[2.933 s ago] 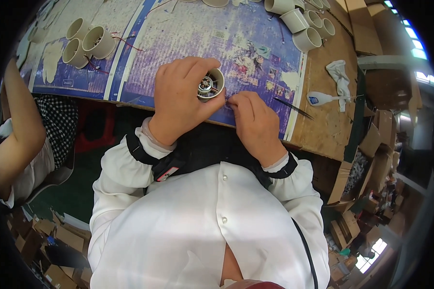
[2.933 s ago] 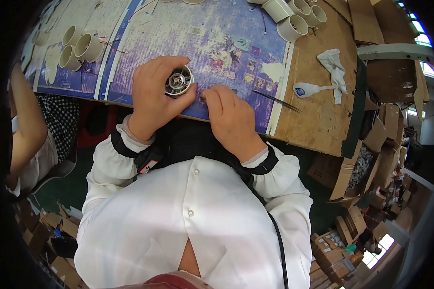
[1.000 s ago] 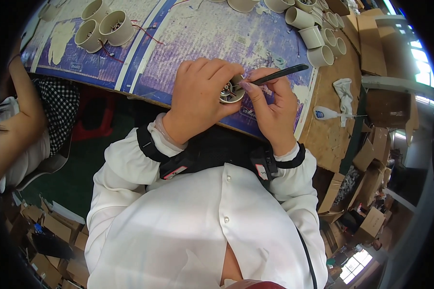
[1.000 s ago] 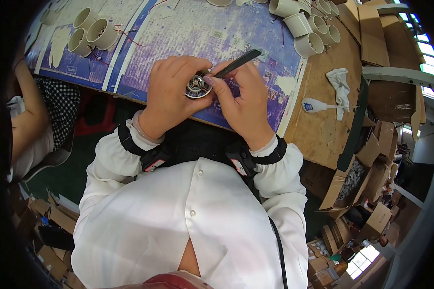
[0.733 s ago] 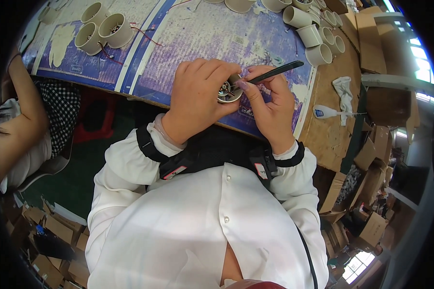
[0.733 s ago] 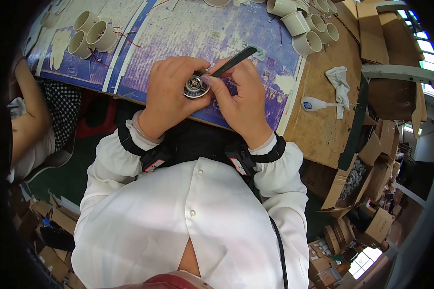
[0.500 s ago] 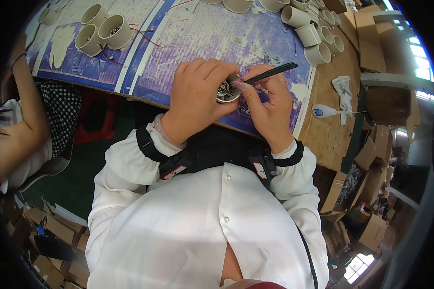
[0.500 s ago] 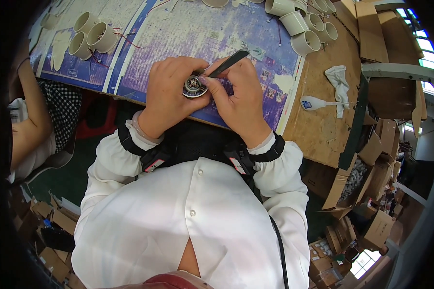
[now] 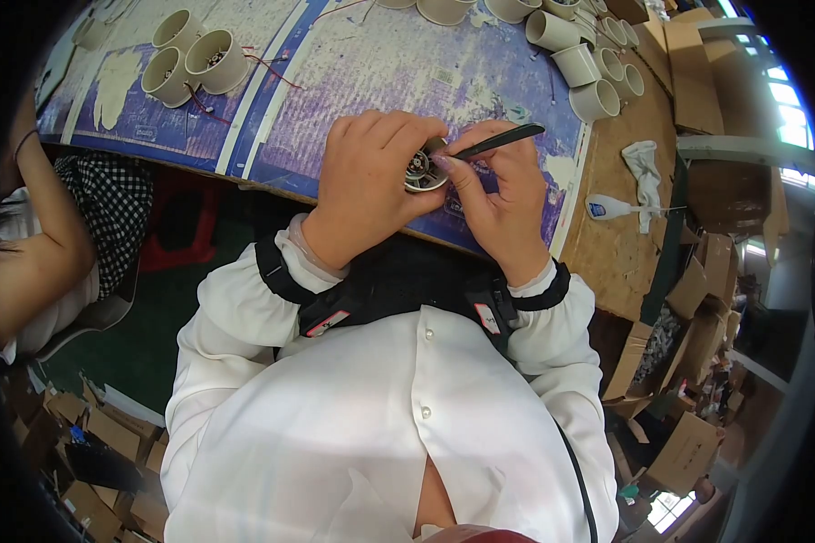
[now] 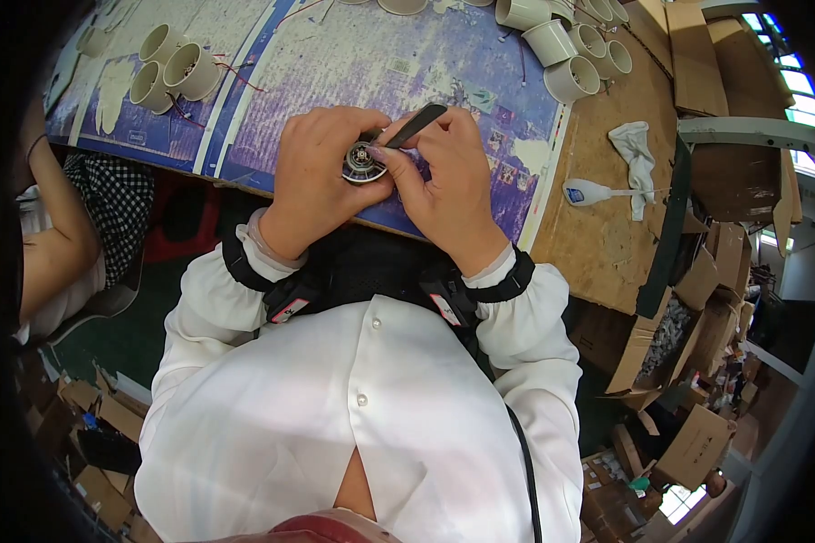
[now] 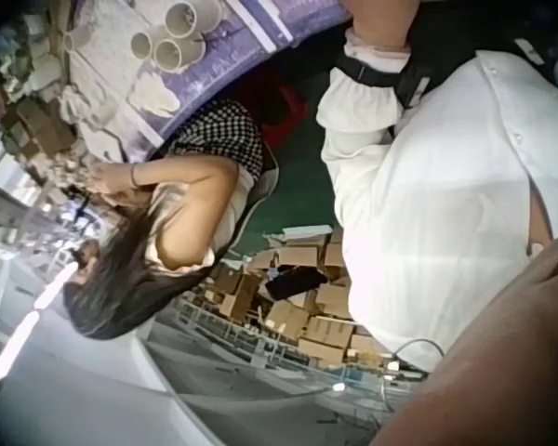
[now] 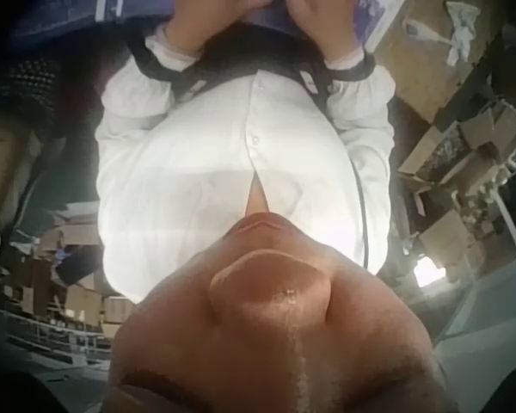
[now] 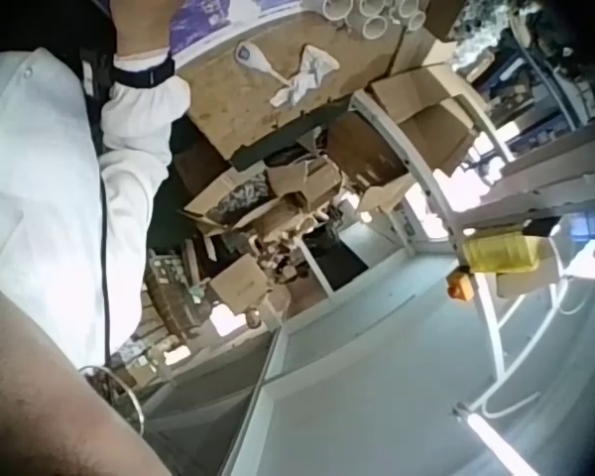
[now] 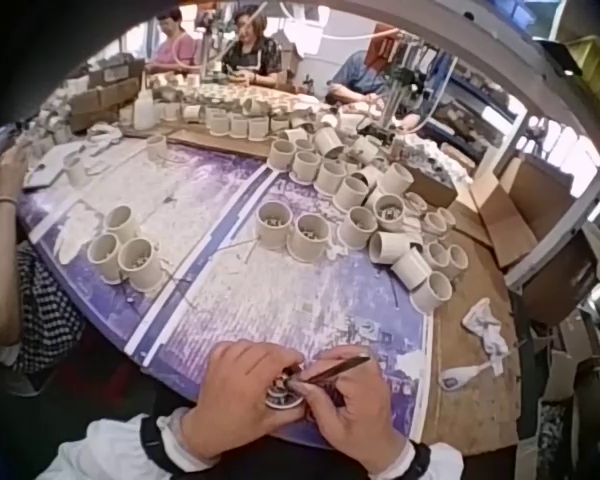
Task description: The person uses tweezers to position wires inside a plastic housing, applies glue from a squeeze bottle, and then uses a thin tool to press the wires into place.
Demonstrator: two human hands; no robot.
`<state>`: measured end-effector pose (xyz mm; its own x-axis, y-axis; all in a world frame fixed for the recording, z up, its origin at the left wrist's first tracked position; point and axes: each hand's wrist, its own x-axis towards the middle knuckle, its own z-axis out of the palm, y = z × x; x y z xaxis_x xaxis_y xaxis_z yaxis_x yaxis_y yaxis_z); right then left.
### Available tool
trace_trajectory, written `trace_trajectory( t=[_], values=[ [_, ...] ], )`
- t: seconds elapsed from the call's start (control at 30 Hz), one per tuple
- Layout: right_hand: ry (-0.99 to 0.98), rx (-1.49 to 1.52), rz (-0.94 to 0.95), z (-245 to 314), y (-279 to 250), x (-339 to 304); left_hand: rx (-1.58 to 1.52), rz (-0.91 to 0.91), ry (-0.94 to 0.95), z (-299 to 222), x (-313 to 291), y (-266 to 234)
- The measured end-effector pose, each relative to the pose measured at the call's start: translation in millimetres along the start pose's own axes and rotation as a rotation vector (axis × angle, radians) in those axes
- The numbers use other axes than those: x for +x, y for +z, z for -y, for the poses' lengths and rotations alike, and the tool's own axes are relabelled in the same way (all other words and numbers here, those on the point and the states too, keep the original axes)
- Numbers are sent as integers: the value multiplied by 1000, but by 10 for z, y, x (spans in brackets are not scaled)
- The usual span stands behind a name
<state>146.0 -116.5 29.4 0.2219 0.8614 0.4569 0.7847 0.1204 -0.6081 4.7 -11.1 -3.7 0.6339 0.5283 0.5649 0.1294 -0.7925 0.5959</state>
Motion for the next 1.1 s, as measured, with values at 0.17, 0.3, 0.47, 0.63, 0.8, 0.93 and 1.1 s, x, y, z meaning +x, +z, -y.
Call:
trace_trajectory(
  t=[0.17,0.3,0.47,0.63,0.8,0.93,1.1],
  values=[
    [21,70,-31,-40,6,-21,0,-9,4,-5,3,7],
    [62,135,-12,-22,14,-14,3,3,-5,-7,4,-3],
    [19,79,-20,-5,24,-1,2,2,-2,-9,7,-3],
    [35,75,-36,21,58,-26,4,0,-2,-11,8,-8],
    [58,51,-52,52,74,-38,15,-5,-3,-8,0,-4],
    [31,74,-61,33,46,-33,3,-24,-5,-11,-11,10],
    [15,41,-52,4,0,-37,-8,-22,-3,2,-18,13]
  ],
)
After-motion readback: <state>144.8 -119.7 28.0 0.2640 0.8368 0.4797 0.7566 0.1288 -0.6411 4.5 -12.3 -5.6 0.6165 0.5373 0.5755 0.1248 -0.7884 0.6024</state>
